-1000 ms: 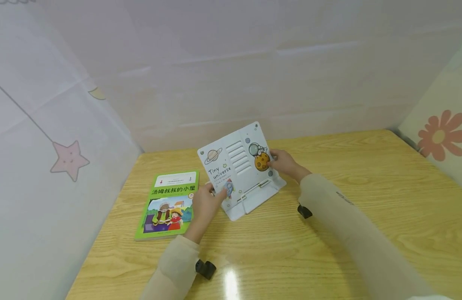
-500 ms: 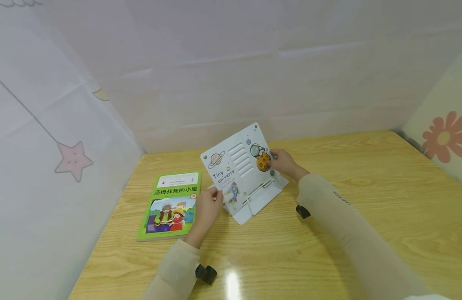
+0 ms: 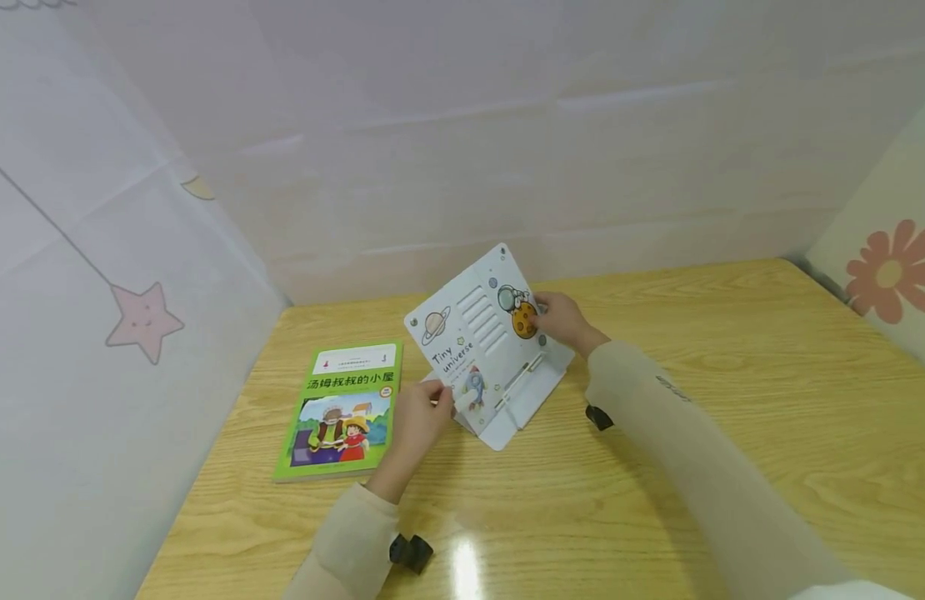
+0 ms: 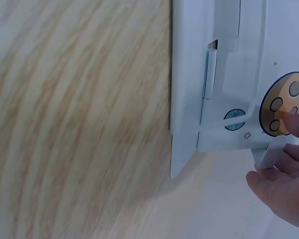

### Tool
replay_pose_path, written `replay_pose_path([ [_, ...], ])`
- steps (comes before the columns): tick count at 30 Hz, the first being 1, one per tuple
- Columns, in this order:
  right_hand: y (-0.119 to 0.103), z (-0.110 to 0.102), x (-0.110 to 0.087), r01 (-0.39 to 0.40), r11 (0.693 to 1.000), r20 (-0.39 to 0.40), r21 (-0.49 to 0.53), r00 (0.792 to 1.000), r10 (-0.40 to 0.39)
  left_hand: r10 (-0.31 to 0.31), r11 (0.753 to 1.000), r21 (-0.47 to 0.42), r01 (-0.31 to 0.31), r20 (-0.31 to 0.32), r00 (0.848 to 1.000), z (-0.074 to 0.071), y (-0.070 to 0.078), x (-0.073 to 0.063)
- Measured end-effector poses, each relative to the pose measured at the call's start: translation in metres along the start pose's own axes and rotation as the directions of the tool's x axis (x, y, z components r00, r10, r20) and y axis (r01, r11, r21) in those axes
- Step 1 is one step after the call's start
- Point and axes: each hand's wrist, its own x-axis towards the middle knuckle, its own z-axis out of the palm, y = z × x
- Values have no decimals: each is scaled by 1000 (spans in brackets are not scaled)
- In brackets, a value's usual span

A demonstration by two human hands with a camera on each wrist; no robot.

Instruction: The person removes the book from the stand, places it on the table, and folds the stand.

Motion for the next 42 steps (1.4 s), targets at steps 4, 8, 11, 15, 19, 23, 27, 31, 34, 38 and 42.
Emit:
replay_pose_path([
  [4, -5, 3, 1, 5, 999, -24, -38, 1000, -6, 1, 1000, 2, -1, 19, 1000, 0, 0, -1],
  [8, -13, 5, 2, -17, 999, -32, -50, 999, 15, -11, 1000, -8, 12, 57, 998, 0, 2, -4],
  [11, -17, 7, 3, -41, 998, -32, -53, 999, 39, -14, 999, -28, 17, 89, 996, 1, 3, -5],
  [15, -23, 8, 4, -66, 995, -33, -77, 997, 63, -10, 996, -89, 20, 119, 993, 2, 3, -6],
  [19, -29, 9, 4, -80, 993, -39, -83, 996, 77, -2, 986, -168, 25, 133, 991, 3, 3, -7],
  [23, -35, 13, 5, -95, 991, -32, -93, 995, 93, -2, 974, -225, 37, 152, 988, 4, 4, -8],
  [27, -37, 16, 6, -60, 991, -22, -118, 998, 58, -17, 964, -258, 63, 174, 985, 5, 8, -10],
  [31, -40, 17, 7, -27, 993, -27, -116, 999, 24, -12, 954, -292, 68, 188, 982, 7, 12, -12],
  [34, -42, 18, 8, -25, 996, -13, -89, 1000, 23, 16, 948, -315, 45, 189, 982, 9, 14, -13],
  [38, -43, 20, 9, -28, 998, 29, -47, 999, 29, 51, 941, -339, 17, 191, 980, 13, 16, -14],
  [42, -46, 22, 10, -30, 999, 61, -32, 998, 32, 65, 934, -356, 11, 199, 978, 17, 19, -15],
])
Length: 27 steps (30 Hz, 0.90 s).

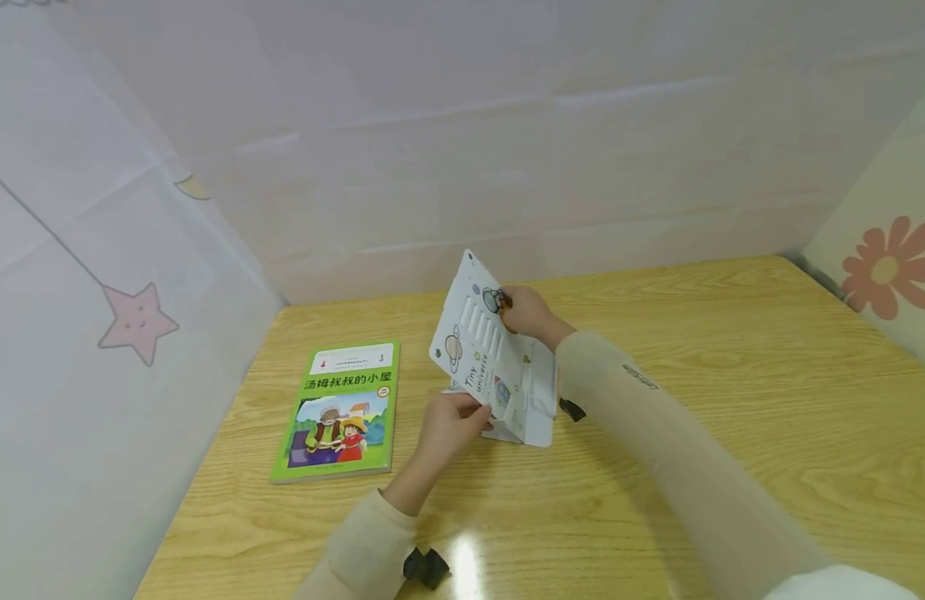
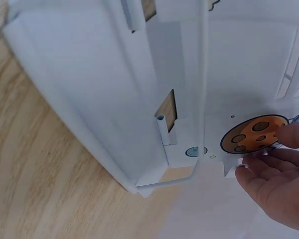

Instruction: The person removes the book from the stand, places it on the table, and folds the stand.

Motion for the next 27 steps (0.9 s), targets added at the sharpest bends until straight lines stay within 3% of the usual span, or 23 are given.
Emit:
replay_pose_path([
  [9, -8, 1, 1, 23, 999, 19, -41, 1000, -22, -13, 1000, 7, 13, -4, 1000, 11, 5, 0],
  [17, -11, 1, 2, 96, 993, 38, -71, 995, -93, 34, 999, 18, -34, -22, 999, 22, 7, 1],
  [27, -15, 1, 1, 141, 989, 127, -39, 983, -135, 78, 997, 9, -77, -38, 996, 37, 9, 1],
])
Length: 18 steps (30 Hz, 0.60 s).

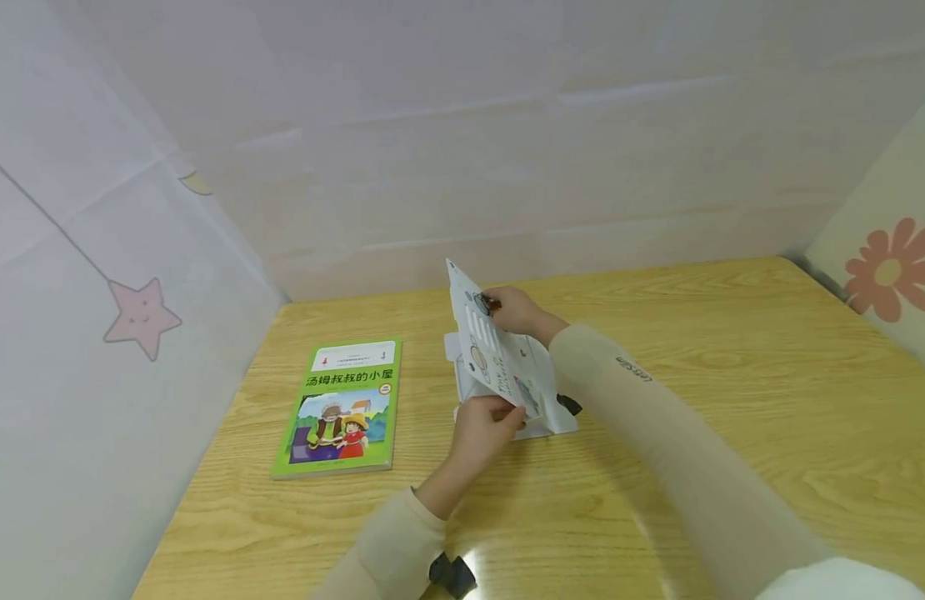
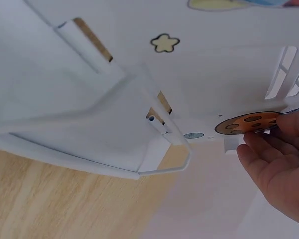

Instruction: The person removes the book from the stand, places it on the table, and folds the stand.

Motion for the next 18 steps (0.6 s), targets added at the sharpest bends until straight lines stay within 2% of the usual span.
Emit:
replay_pose_path([
  [6, -2, 0, 0, 51, 998, 19, -27, 999, -50, 46, 999, -8, -47, -35, 998, 7, 2, 0],
  [18, -3, -2, 2, 85, 996, 85, -21, 993, -83, 71, 997, 21, -70, -67, 995, 20, 2, 4],
])
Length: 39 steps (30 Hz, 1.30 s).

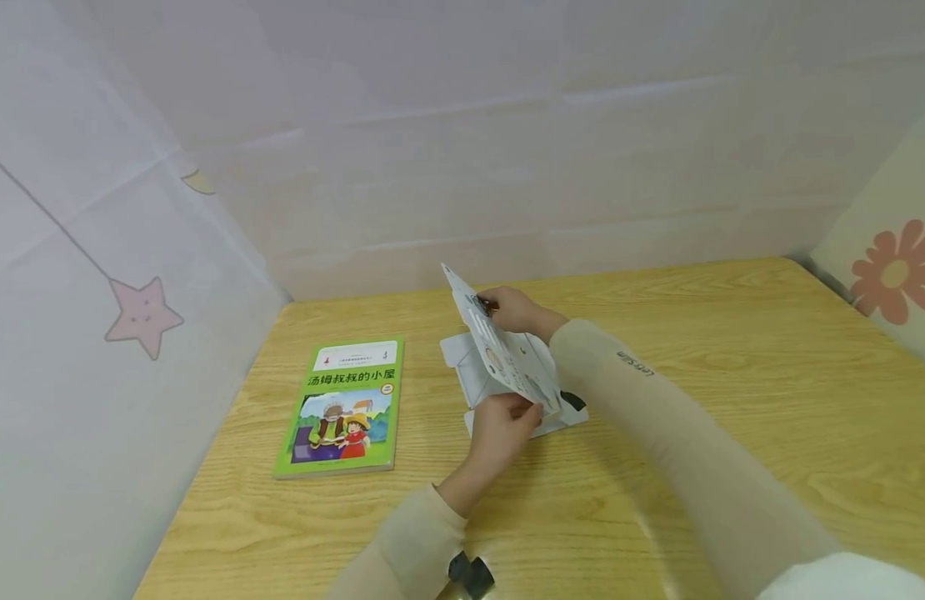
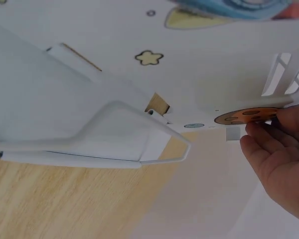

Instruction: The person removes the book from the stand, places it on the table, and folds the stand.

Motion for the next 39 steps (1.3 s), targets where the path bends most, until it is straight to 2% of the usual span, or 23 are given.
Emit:
replay_pose_path([
  [14, 3, -5, -4, 43, 999, 25, -24, 999, -42, 4, 997, 77, -3, -12, 1000, 9, 6, 4],
  [22, 9, -7, -7, 153, 987, 31, -41, 988, -152, 77, 988, 139, -73, -25, 997, 12, 5, 6],
  [27, 10, -8, -12, 191, 982, 25, -15, 981, -190, 62, 990, 123, -62, 11, 998, 10, 3, 5],
  [33, 10, -13, -22, 133, 989, 2, 57, 991, -133, -10, 996, 87, 1, 102, 995, -4, 0, 4],
  [35, 4, -18, -31, 120, 987, 0, 104, 993, -121, -30, 996, 82, 22, 102, 994, -12, -1, 6],
  [39, 3, -22, -45, 158, 968, -12, 197, 987, -159, -67, 995, 79, 62, 66, 996, -28, -6, 11],
])
